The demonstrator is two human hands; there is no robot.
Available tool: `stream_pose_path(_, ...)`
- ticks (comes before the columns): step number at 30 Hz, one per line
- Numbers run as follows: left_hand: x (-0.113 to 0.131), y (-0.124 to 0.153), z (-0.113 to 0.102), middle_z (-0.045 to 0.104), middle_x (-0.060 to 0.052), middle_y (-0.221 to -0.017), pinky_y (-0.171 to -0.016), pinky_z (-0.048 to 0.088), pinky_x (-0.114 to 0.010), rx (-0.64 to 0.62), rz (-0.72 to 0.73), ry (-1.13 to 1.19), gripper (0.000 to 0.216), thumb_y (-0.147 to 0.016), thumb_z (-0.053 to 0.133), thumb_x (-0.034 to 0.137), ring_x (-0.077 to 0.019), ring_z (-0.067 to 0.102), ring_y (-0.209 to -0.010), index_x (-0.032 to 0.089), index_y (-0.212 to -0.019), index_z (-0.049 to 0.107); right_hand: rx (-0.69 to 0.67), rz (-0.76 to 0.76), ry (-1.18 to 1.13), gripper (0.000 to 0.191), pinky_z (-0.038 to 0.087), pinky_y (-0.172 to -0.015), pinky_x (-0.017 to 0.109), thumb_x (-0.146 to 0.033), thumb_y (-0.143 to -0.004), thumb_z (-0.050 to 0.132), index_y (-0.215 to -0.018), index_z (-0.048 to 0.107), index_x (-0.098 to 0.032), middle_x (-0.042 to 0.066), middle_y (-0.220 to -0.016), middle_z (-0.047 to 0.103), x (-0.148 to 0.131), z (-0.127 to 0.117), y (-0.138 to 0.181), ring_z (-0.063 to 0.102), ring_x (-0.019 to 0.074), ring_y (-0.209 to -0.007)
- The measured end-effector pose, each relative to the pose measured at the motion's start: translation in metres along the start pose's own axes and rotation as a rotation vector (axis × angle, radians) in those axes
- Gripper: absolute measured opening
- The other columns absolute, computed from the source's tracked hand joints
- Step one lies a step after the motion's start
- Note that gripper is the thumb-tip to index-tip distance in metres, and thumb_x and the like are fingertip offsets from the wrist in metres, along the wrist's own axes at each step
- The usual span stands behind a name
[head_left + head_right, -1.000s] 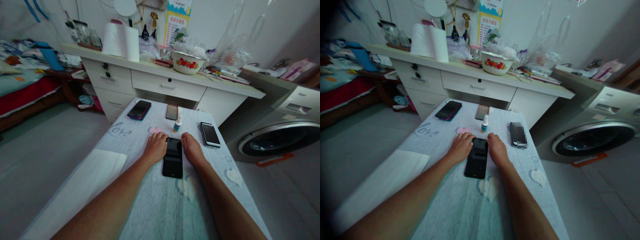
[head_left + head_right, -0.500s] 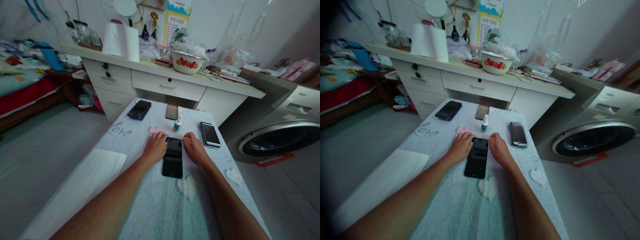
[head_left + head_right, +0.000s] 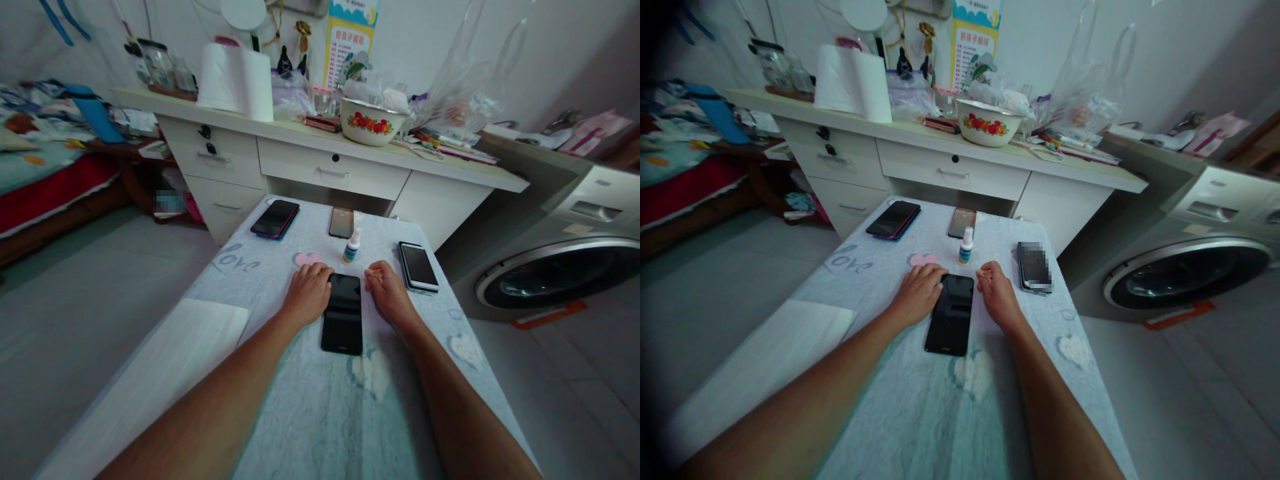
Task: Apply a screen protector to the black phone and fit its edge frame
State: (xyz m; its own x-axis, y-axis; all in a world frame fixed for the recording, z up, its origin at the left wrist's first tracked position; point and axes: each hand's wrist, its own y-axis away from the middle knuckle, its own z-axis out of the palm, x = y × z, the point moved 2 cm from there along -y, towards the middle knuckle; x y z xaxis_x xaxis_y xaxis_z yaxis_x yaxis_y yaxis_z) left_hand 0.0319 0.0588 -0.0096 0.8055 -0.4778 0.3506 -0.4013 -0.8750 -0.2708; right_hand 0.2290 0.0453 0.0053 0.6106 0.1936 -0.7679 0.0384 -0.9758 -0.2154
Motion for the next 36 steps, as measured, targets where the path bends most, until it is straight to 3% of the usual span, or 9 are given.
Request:
stream_pose_path(4,0.000,0.000,0.000,0.056,-0.005,-0.122,-0.092,0.039,-0.038,-0.003,0.000,-0.005,0.033,-0.091,0.045,0.021,-0.0235,0.047,-0.108,0.022,-0.122,0.054,-0.028,0.023,0.135,0.019,0.037,-0.062,0.026,-0.040,-0.093,0.041,-0.092,0.048,-0.022,0.000,-0.074,0.060,-0.009,-0.002,0.002,0.056,0.0172,-0.068)
stream_pose_path(9,0.000,0.000,0.000,0.055,-0.005,-0.123,-0.092,0.039,-0.038,-0.011,-0.008,-0.002,0.032,-0.091,0.045,0.021,-0.0236,0.047,-0.109,0.023,-0.122,0.054,-0.037,-0.064,0.176,0.028,0.036,-0.068,0.028,-0.037,-0.096,0.029,-0.086,0.050,-0.022,0.001,-0.075,0.058,-0.016,-0.002,0.004,0.055,0.0178,-0.073)
stream_pose_path(14,0.001,0.000,-0.002,0.055,-0.005,-0.123,-0.092,0.039,-0.038,-0.020,-0.009,0.002,0.033,-0.091,0.045,0.021,-0.0239,0.046,-0.108,0.022,-0.122,0.054,-0.067,-0.040,0.181,0.021,0.036,-0.067,0.027,-0.034,-0.094,0.035,-0.087,0.051,-0.022,0.000,-0.076,0.059,-0.013,-0.001,0.004,0.055,0.0172,-0.073)
stream_pose_path(20,0.001,0.000,-0.002,0.055,-0.005,-0.124,-0.095,0.038,-0.038,-0.029,-0.020,0.010,0.033,-0.091,0.045,0.021,-0.0232,0.046,-0.109,0.022,-0.122,0.054,-0.091,0.030,0.154,0.016,0.039,-0.072,0.028,-0.029,-0.095,0.034,-0.102,0.045,-0.021,0.004,-0.090,0.066,-0.014,0.003,0.002,0.061,0.0181,-0.083)
stream_pose_path(23,0.001,0.000,-0.003,0.055,-0.005,-0.124,-0.095,0.038,-0.039,-0.030,-0.021,0.019,0.033,-0.090,0.045,0.021,-0.0233,0.046,-0.110,0.022,-0.122,0.054,-0.070,0.049,0.205,0.012,0.037,-0.069,0.027,-0.028,-0.094,0.038,-0.099,0.046,-0.021,0.004,-0.087,0.066,-0.014,0.006,-0.001,0.061,0.0183,-0.080)
stream_pose_path(27,0.002,0.000,-0.004,0.054,-0.005,-0.125,-0.095,0.038,-0.039,-0.041,-0.032,0.022,0.033,-0.090,0.045,0.021,-0.0236,0.046,-0.111,0.024,-0.122,0.053,-0.037,0.022,0.286,0.010,0.036,-0.066,0.027,-0.028,-0.092,0.042,-0.093,0.050,-0.021,0.002,-0.083,0.063,-0.013,0.011,-0.003,0.058,0.0175,-0.075)
stream_pose_path(36,0.001,0.000,-0.002,0.055,-0.006,-0.124,-0.093,0.039,-0.039,-0.030,-0.020,-0.003,0.033,-0.091,0.045,0.022,-0.0243,0.046,-0.109,0.022,-0.122,0.054,0.010,-0.090,0.420,0.009,0.042,-0.074,0.027,-0.019,-0.091,0.045,-0.089,0.054,-0.020,0.005,-0.095,0.049,-0.018,0.017,-0.003,0.054,0.0170,-0.082)
